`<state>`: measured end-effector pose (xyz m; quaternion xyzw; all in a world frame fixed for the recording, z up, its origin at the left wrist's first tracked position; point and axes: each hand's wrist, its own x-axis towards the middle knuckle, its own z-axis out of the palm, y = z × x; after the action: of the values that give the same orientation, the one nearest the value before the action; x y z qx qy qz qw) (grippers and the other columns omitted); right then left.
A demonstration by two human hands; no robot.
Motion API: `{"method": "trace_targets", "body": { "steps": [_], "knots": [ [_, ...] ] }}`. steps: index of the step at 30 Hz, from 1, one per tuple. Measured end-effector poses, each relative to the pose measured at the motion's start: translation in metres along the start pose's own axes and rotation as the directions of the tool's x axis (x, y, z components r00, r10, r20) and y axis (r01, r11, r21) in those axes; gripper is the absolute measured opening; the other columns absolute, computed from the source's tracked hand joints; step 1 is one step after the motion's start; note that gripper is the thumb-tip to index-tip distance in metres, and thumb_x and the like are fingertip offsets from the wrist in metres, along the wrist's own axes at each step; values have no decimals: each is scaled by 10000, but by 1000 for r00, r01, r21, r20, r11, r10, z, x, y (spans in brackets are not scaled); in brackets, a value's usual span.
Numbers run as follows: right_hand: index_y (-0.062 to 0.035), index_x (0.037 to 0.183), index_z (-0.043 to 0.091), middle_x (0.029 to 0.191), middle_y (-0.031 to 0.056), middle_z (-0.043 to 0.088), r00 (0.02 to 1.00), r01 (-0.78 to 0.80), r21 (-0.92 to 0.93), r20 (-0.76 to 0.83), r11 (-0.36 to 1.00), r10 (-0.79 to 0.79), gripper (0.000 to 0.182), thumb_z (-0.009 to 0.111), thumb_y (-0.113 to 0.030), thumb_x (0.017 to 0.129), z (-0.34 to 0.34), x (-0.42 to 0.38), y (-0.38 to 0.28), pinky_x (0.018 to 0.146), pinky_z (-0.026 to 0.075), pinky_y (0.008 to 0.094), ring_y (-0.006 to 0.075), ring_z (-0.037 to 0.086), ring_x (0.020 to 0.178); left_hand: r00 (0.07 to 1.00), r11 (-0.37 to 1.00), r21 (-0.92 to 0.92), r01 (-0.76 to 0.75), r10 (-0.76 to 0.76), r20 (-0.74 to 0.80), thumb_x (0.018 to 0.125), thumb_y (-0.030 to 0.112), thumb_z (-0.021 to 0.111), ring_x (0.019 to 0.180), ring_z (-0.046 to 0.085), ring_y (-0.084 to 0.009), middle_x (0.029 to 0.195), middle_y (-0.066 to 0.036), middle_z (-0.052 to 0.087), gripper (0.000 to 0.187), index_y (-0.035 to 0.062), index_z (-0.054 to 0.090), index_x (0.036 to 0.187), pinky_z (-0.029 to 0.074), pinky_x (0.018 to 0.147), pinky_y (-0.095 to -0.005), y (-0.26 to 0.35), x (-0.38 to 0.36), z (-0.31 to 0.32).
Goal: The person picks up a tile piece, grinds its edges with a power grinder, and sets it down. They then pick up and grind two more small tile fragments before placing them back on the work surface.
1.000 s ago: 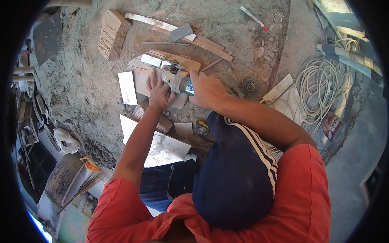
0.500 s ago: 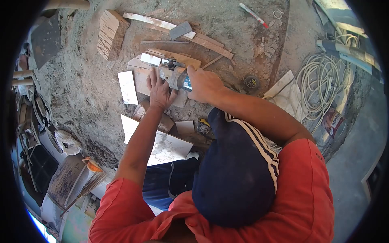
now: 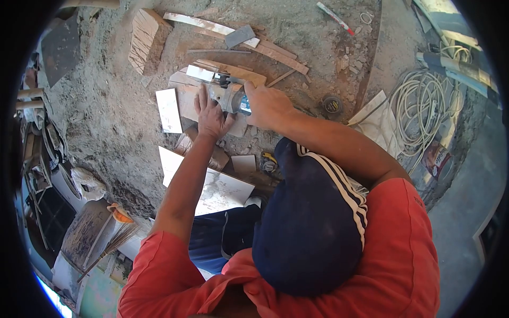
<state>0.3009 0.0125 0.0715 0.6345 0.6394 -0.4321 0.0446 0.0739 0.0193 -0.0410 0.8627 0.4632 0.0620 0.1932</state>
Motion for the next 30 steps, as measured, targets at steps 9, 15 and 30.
{"method": "trace_targets", "body": {
  "steps": [9,15,30],
  "knots": [
    [-8,1179,461,1022,254,659,1000,-7,-10,-15,1000,7,618,800,-283,741,3,0,0,837,543,506,438,668,985,997,994,103,-21,14,71,848,567,557,1502,136,-517,1522,-223,398,606,251,613,1361,112,1168,-679,-5,-1,-1],
    [21,1280,457,1053,257,662,1000,-17,-24,1,1000,17,710,815,-256,733,-1,-3,-1,837,557,481,423,683,990,996,994,106,-20,11,84,842,553,559,1497,149,-522,1561,-241,356,568,223,661,1292,115,1173,-671,-3,1,-4],
    [-2,1222,479,1046,242,662,1000,-23,-42,-19,999,22,636,800,-270,743,3,-7,6,847,547,488,420,675,998,998,1000,-1,8,-8,61,803,494,613,1509,138,-509,1680,-127,201,386,127,721,850,103,1183,-655,1,2,-10]
  ]
}}
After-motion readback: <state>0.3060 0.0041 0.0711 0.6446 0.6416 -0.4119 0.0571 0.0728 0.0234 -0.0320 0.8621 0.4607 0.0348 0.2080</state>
